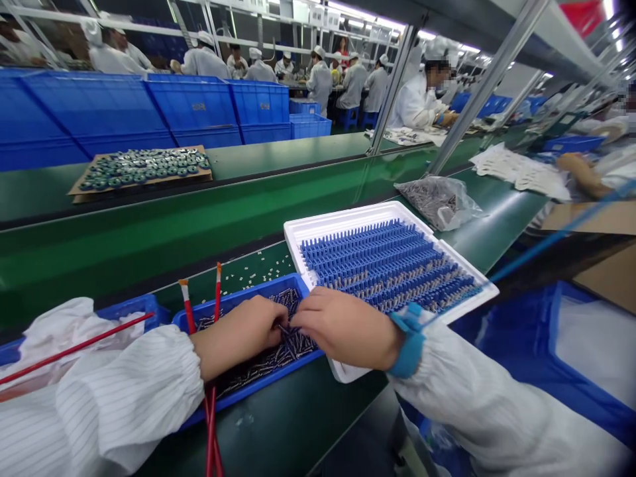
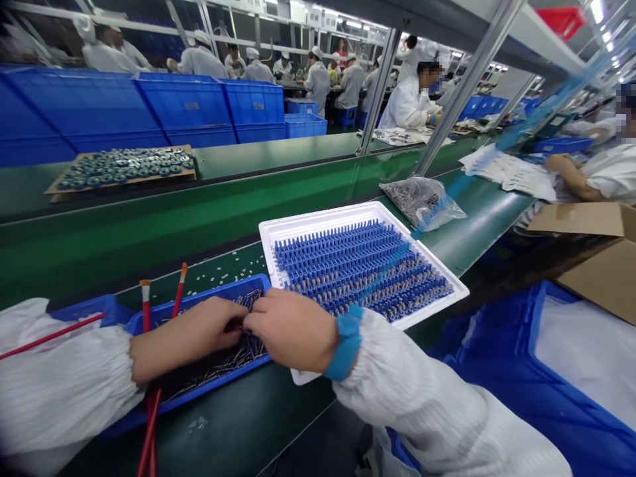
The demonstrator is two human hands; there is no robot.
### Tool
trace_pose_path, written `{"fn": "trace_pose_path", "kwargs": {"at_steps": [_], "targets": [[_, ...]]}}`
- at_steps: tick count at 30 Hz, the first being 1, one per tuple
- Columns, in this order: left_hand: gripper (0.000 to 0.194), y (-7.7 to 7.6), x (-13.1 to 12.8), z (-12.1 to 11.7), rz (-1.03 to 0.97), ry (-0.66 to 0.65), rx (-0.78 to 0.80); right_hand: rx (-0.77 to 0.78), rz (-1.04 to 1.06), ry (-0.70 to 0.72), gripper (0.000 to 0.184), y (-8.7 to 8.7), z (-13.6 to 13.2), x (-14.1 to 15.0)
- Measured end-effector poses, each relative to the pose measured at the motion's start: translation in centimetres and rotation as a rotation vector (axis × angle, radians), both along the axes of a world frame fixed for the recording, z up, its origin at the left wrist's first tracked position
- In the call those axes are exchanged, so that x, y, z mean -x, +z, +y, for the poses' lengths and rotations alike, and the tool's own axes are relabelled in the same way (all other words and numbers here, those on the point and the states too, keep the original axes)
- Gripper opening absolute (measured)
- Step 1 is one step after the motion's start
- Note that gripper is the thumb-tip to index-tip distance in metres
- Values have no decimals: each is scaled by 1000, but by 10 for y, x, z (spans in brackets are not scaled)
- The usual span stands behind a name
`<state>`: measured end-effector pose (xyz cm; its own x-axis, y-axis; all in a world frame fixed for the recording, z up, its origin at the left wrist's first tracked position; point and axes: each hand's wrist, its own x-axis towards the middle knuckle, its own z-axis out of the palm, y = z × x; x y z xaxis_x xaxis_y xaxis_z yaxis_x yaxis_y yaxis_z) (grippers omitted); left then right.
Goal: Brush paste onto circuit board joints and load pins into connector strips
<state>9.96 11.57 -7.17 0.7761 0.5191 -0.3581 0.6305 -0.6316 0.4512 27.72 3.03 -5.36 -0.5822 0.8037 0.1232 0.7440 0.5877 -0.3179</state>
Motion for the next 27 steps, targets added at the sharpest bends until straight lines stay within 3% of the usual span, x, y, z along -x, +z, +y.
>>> {"fn": "trace_pose_path", "kwargs": {"at_steps": [3, 6, 8, 15, 20, 27], "targets": [[21, 7, 1, 3, -2, 82, 79, 113, -77, -11, 23, -4, 19, 24], [25, 12, 6, 6, -39, 208, 182, 180, -42, -70, 46, -11, 30, 31], [27, 14, 10, 8, -95, 278, 247, 193, 18, -96, 51, -16, 31, 31], [15, 22, 16, 9, -221, 391, 334, 112, 311, -151, 28, -22, 30, 26], [16, 26, 14, 3, -332, 526, 546, 45, 609, -140, 31, -21, 25, 20], [12, 37, 16, -2, -420, 604, 699, 183, 1019, -107, 24, -19, 20, 2]]}}
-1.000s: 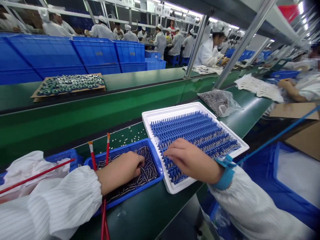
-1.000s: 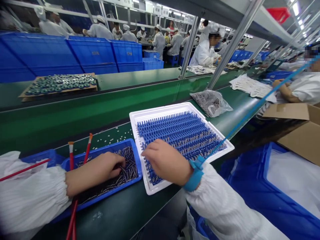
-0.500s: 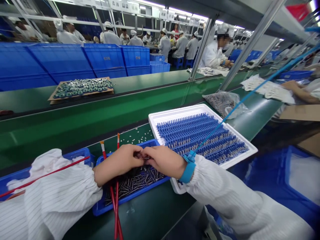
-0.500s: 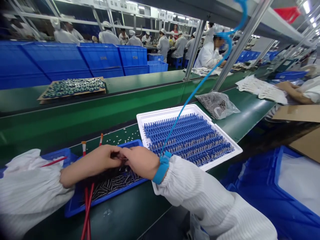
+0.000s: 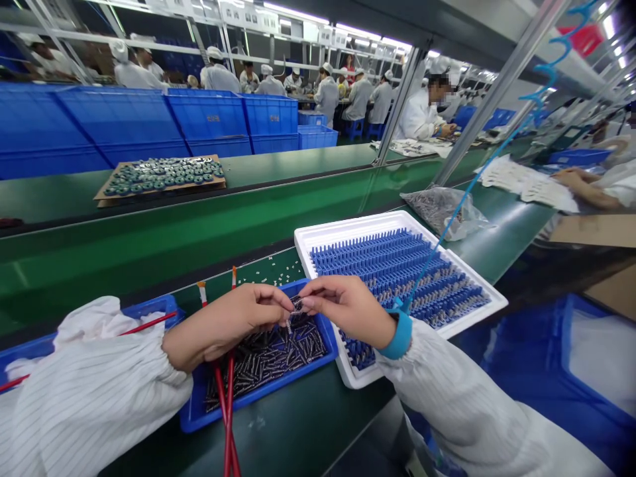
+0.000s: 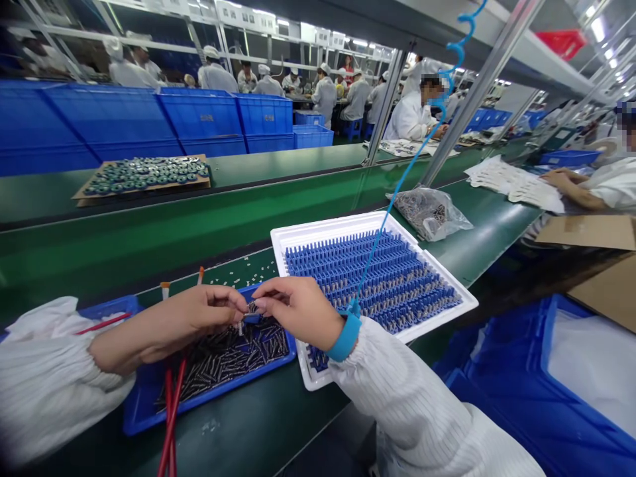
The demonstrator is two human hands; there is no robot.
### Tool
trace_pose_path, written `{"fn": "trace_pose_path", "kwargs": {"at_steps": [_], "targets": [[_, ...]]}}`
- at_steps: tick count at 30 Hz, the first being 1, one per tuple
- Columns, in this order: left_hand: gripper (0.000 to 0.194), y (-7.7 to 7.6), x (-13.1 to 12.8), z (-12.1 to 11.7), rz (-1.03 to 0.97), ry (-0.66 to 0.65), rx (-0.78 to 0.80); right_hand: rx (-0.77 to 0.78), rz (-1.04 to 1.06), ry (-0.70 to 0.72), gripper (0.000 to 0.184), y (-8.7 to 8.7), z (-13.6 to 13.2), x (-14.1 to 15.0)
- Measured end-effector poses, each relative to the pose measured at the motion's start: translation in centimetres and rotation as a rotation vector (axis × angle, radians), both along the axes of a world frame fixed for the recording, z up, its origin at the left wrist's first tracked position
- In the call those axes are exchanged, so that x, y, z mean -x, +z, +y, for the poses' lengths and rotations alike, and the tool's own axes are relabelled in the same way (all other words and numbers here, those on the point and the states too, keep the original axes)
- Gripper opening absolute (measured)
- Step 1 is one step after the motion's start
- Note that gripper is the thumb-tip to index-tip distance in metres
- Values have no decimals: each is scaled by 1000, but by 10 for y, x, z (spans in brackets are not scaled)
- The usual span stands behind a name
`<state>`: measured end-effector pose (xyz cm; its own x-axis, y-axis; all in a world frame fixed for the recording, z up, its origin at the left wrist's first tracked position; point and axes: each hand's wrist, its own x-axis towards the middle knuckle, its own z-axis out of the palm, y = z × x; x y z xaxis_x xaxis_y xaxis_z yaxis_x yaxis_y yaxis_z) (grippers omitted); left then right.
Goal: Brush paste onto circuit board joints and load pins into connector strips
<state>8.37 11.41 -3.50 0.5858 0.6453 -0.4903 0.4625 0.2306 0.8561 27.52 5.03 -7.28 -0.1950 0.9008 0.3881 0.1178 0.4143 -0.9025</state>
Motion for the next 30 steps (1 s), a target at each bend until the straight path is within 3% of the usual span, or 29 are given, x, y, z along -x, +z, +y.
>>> {"fn": "trace_pose_path", "kwargs": {"at_steps": [4, 7, 11, 17, 21, 27, 30], "targets": [[10, 4, -1, -3, -89, 45, 87, 52, 174, 42, 3, 1, -7, -6], [9, 5, -6, -7, -158, 125, 137, 107, 300, 74, 14, -4, -13, 2], [4, 11, -12, -15, -184, 195, 151, 54, 363, -25, 14, -9, -18, 19], [8, 22, -15, -34, -284, 435, 230, -253, 204, -303, 7, 4, -20, 29], [10, 17, -15, -51, -385, 478, 216, -416, 64, -355, 15, 17, -30, 32], [21, -1, -21, -56, -438, 561, 185, -450, -3, -410, 14, 15, -35, 35], [19, -3, -22, -52, -392, 596, 167, -423, -55, -453, 14, 19, -33, 17]]}}
